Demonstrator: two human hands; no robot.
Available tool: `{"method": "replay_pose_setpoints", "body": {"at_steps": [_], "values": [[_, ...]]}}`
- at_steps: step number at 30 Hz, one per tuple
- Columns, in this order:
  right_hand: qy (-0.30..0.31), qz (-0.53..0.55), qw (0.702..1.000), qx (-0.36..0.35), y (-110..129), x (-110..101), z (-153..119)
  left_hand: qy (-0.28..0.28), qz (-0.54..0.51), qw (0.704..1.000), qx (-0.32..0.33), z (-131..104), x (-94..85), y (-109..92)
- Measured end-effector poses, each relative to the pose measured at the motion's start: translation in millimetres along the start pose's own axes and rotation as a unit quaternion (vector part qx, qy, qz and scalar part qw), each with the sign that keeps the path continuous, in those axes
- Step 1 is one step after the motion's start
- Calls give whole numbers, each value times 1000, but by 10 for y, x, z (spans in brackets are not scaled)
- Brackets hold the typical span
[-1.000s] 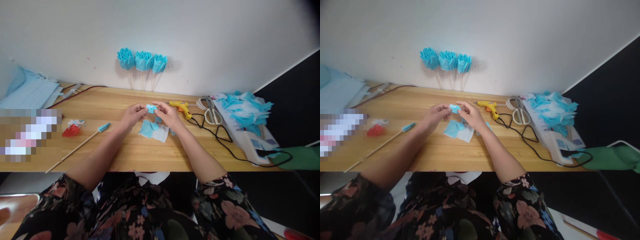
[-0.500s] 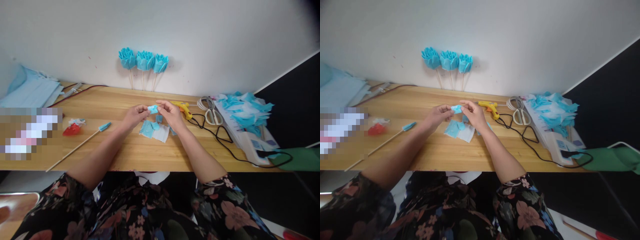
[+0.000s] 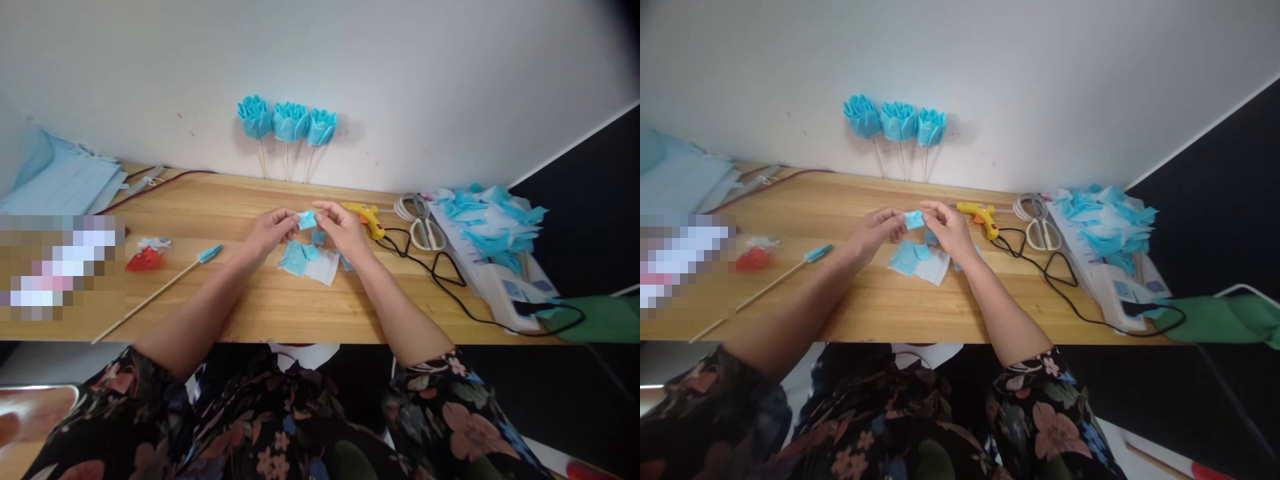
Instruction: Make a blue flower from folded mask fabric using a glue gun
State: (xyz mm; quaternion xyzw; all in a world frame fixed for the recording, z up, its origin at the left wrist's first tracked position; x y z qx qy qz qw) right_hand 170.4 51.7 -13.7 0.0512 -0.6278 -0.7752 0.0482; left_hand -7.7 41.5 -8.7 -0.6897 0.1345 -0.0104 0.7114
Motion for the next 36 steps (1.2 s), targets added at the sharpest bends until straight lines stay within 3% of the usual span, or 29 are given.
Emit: {"method": "replay_pose_setpoints", "body": {"at_steps": [6, 27, 31, 36], "values": [[5, -1, 1000, 10, 0, 9, -7, 1, -2, 999, -43, 7, 17, 13], [-3, -23, 1000, -1, -12, -11, -7, 20, 46, 997, -54, -33, 27, -48], [-42, -44, 997, -37, -13, -115, 44, -16, 19, 998, -50, -18, 0, -19], [-106, -99, 986, -78, 139, -428, 142, -42, -16, 998, -37, 16, -41, 39]]}}
Point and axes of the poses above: each hand's wrist, its own z-axis towards the middle knuckle, its own x-axis out of the palm, y = z × x, the point moved 3 cm from there along z, towards the middle knuckle, and after that the axes turned 10 degrees about z, right-handed, at the moved point
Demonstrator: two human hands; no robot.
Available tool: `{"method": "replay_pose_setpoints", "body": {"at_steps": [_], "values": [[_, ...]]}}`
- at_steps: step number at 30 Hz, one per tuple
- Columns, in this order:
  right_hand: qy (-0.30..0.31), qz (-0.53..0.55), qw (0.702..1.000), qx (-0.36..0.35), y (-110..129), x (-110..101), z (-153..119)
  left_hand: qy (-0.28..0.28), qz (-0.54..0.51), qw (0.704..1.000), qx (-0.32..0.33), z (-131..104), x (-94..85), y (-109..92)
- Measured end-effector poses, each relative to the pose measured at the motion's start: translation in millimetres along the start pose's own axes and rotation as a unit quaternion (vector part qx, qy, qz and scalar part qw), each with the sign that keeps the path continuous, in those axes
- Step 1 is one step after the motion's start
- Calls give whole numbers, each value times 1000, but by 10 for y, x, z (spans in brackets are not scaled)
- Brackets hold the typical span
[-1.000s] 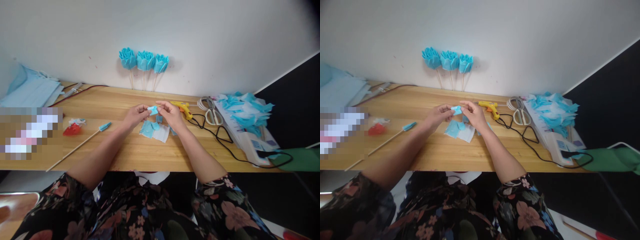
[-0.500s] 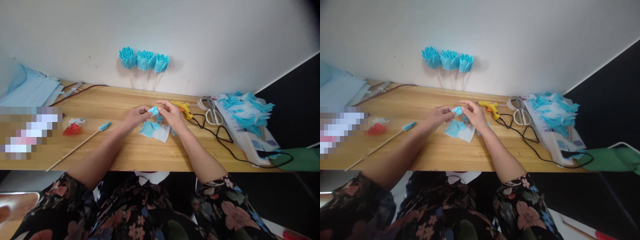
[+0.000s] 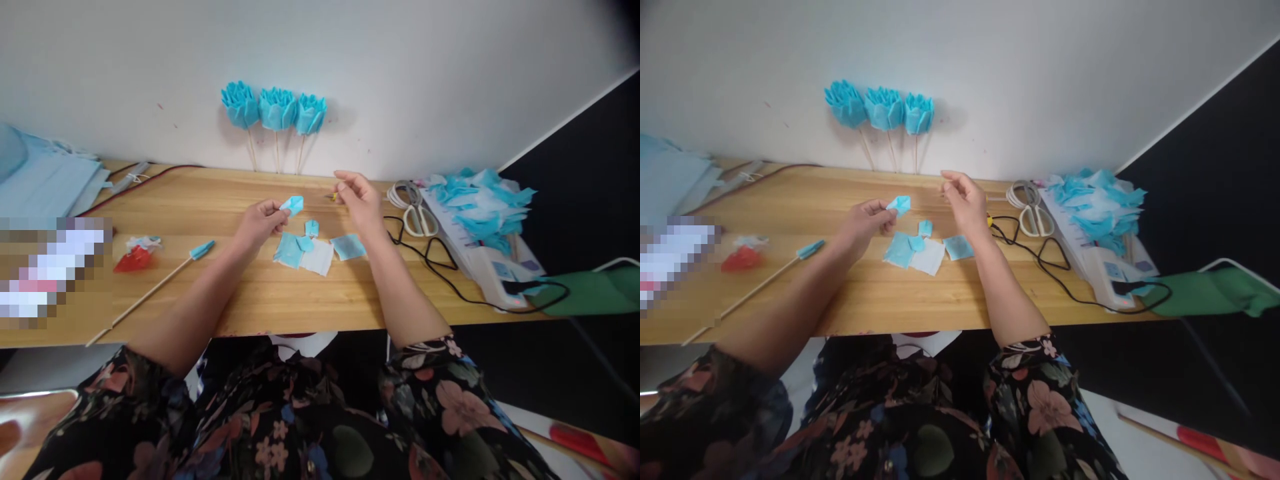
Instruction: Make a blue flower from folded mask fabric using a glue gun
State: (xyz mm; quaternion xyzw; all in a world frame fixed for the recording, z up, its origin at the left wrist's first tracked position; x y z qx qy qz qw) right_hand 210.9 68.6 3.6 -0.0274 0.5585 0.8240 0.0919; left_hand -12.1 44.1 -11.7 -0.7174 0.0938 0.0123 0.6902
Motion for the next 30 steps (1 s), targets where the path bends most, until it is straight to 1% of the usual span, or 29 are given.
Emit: {"method": "replay_pose_setpoints", "body": {"at_steps": [3, 4, 6, 9, 10, 12, 13, 15, 17, 19, 21, 23, 27, 30], "values": [[-49, -80, 995, -22, 91, -272, 120, -8, -11, 1000, -1, 15, -16, 6], [-53, -117, 991, -22, 121, -364, 154, -11, -14, 1000, -2, 15, -20, 2], [-39, -212, 976, -15, 169, -540, 197, -17, -16, 1000, -5, 9, -25, -14], [-20, -344, 939, 9, 196, -771, 173, -25, -22, 999, -2, -6, -29, -36], [-19, -371, 928, 14, 196, -826, 139, -27, -24, 999, 2, -8, -30, -38], [-17, -386, 922, 18, 190, -873, 44, -29, -25, 999, 6, -4, -28, -28], [-11, -380, 925, 19, 186, -860, -11, -28, -24, 999, 7, 2, -25, -18], [13, -360, 933, 28, 186, -763, -118, -23, -23, 999, 7, 18, -21, 9], [48, -354, 934, 34, 203, -599, -200, -24, -24, 999, 6, 35, -23, 33], [105, -346, 932, 22, 228, -399, -246, -27, -21, 999, 1, 48, -29, 50], [152, -342, 927, 24, 226, -226, -252, -30, -17, 999, -4, 57, -36, 60], [186, -351, 917, 41, 180, -106, -227, -32, -14, 999, -5, 61, -42, 67], [220, -367, 901, 68, 18, -4, -144, -26, -5, 1000, -3, 50, -36, 70], [242, -343, 904, 80, -83, 27, -115, -15, 7, 1000, -8, 35, -20, 58]]}}
Point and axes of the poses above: each hand's wrist, its own z-axis towards the middle knuckle, its own x-axis out of the palm, y = z × x, the point moved 3 cm from there along z, towards the middle knuckle, and after that the axes turned 10 degrees about z, right-handed, at the moved point
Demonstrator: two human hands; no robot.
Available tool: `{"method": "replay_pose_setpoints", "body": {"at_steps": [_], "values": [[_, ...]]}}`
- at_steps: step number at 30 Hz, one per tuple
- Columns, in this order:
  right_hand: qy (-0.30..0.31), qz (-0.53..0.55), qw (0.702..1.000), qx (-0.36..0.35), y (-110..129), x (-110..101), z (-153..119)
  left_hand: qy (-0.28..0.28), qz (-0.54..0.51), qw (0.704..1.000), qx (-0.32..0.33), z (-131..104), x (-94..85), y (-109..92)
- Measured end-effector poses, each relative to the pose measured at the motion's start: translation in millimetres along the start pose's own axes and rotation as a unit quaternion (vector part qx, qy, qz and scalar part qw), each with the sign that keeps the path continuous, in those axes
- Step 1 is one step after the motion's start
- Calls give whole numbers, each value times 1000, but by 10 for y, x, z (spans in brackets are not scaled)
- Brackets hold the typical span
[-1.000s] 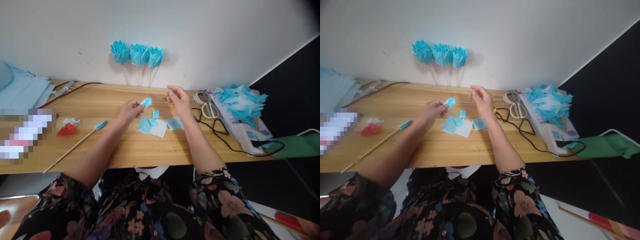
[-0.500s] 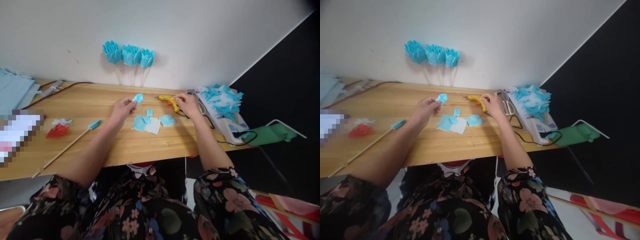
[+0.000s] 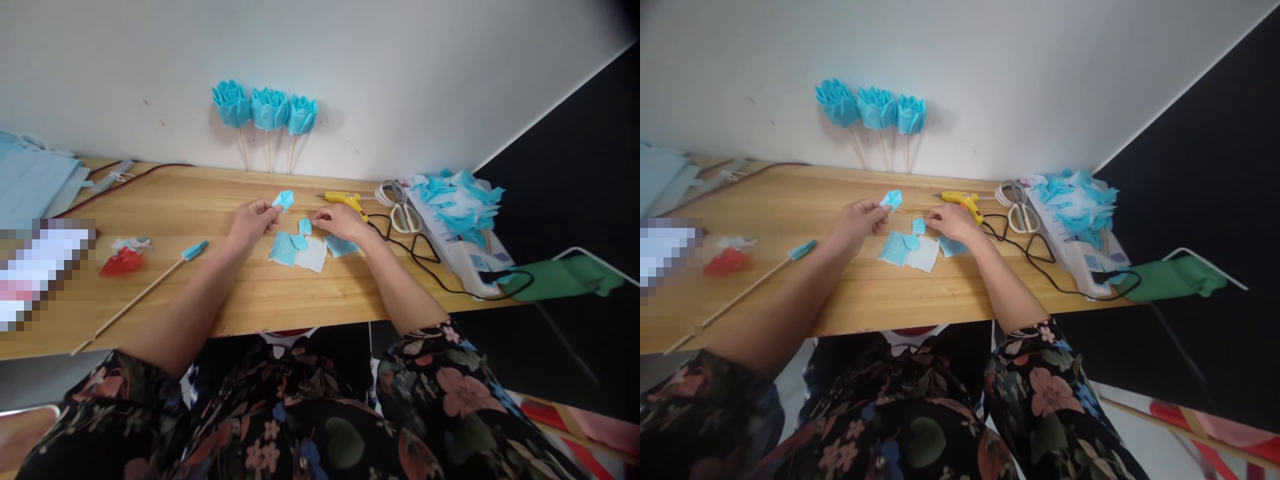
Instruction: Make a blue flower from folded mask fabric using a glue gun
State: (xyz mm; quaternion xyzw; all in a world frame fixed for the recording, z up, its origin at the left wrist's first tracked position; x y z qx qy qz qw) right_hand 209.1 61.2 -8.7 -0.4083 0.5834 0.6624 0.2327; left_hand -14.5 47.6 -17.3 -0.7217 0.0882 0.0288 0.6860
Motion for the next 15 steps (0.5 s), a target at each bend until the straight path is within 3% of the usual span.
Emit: {"method": "replay_pose_setpoints", "body": {"at_steps": [11, 15], "values": [[-34, 77, 996, 0, -51, 81, -85, 9, 43, 999, 9, 34, 10, 18], [-41, 51, 998, -19, -13, 87, -96, -26, 144, 989, 26, 52, -70, 25]]}}
Point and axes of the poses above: each hand's wrist, its own z-axis towards the middle knuckle, its own x-axis out of the palm, y = z × x, the point moved 3 cm from there along z, towards the middle knuckle, and after that the axes turned 10 degrees about z, right-handed, at the moved point
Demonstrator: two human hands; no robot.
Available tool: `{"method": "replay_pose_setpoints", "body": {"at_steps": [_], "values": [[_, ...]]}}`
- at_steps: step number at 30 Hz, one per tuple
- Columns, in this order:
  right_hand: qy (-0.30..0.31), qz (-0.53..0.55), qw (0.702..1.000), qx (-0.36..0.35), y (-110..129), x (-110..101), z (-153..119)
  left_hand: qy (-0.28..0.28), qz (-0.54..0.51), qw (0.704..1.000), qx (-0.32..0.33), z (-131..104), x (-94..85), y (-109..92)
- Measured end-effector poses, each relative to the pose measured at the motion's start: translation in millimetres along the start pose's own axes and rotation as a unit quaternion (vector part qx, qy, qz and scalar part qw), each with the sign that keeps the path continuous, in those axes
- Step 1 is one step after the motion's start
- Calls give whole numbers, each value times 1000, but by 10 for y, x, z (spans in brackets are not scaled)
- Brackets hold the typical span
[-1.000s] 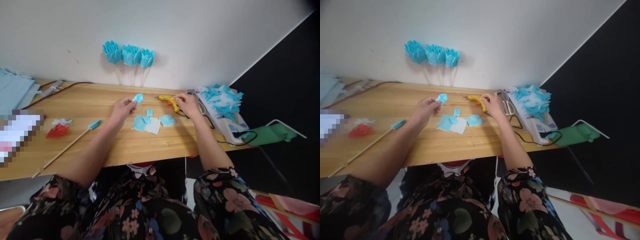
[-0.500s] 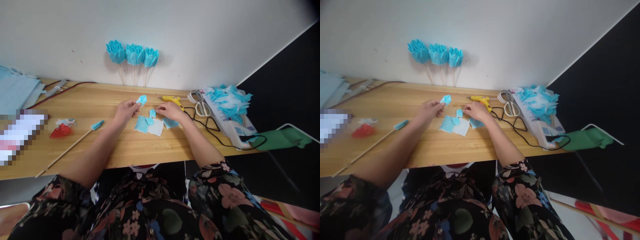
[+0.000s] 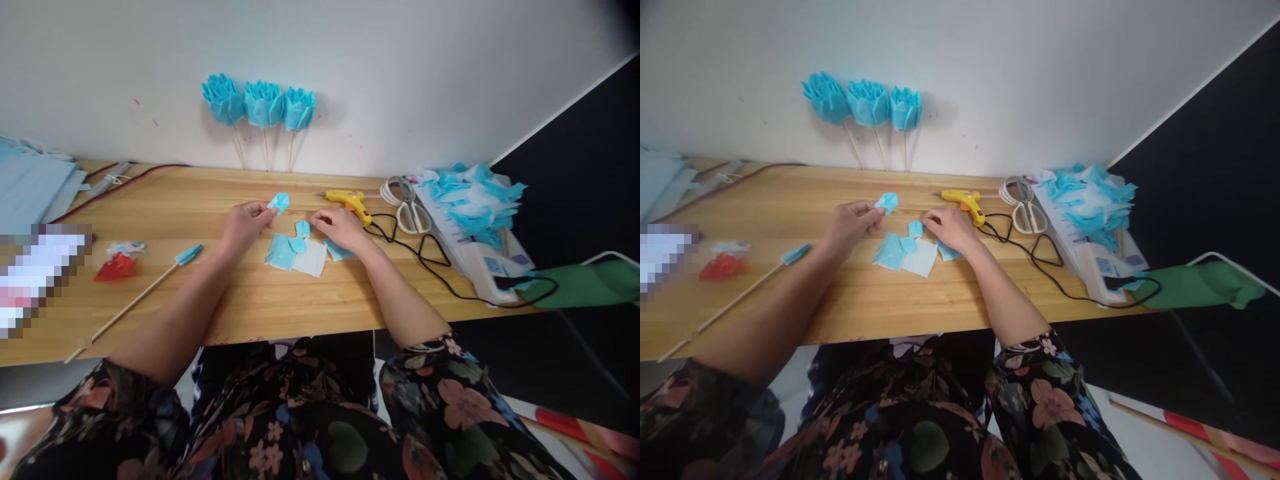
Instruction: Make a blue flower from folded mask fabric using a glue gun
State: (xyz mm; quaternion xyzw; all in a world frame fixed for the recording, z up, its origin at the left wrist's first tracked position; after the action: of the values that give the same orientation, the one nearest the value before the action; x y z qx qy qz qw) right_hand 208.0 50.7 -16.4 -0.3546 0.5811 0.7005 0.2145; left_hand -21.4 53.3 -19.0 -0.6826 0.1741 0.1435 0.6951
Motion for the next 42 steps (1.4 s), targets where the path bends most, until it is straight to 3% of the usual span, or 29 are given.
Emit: {"method": "replay_pose_setpoints", "body": {"at_steps": [4, 9, 14, 19, 28, 37, 42], "values": [[3, -6, 1000, 2, 27, 44, 0, -22, 184, 983, -6, 29, -56, 22], [-6, -16, 1000, 6, 61, 69, -2, -31, 286, 958, 15, 38, -54, 13], [-10, 4, 1000, 7, 46, 69, -1, -1, 278, 960, 37, 33, -47, 32], [-49, 127, 991, -15, -19, 56, 20, 16, 238, 970, 49, 39, -53, 51], [-97, 384, 918, 29, -17, 37, 40, 22, 247, 968, 35, 2, -82, -6], [-50, 523, 848, 72, 86, 111, 15, 42, 328, 943, 31, -38, -51, -76], [-8, 512, 857, 63, 211, 224, 78, 45, 382, 923, 15, -38, -21, -90]]}}
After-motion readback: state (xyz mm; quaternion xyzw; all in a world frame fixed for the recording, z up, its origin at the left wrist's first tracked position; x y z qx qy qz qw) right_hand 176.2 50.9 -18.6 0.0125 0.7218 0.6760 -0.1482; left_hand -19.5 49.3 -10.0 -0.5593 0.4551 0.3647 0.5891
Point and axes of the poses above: each hand's wrist, its own z-axis towards the middle knuckle, its own x-axis out of the palm, y = z × x, the point moved 3 cm from there along z, towards the middle knuckle, and after that the axes turned 10 degrees about z, right-handed, at the moved point
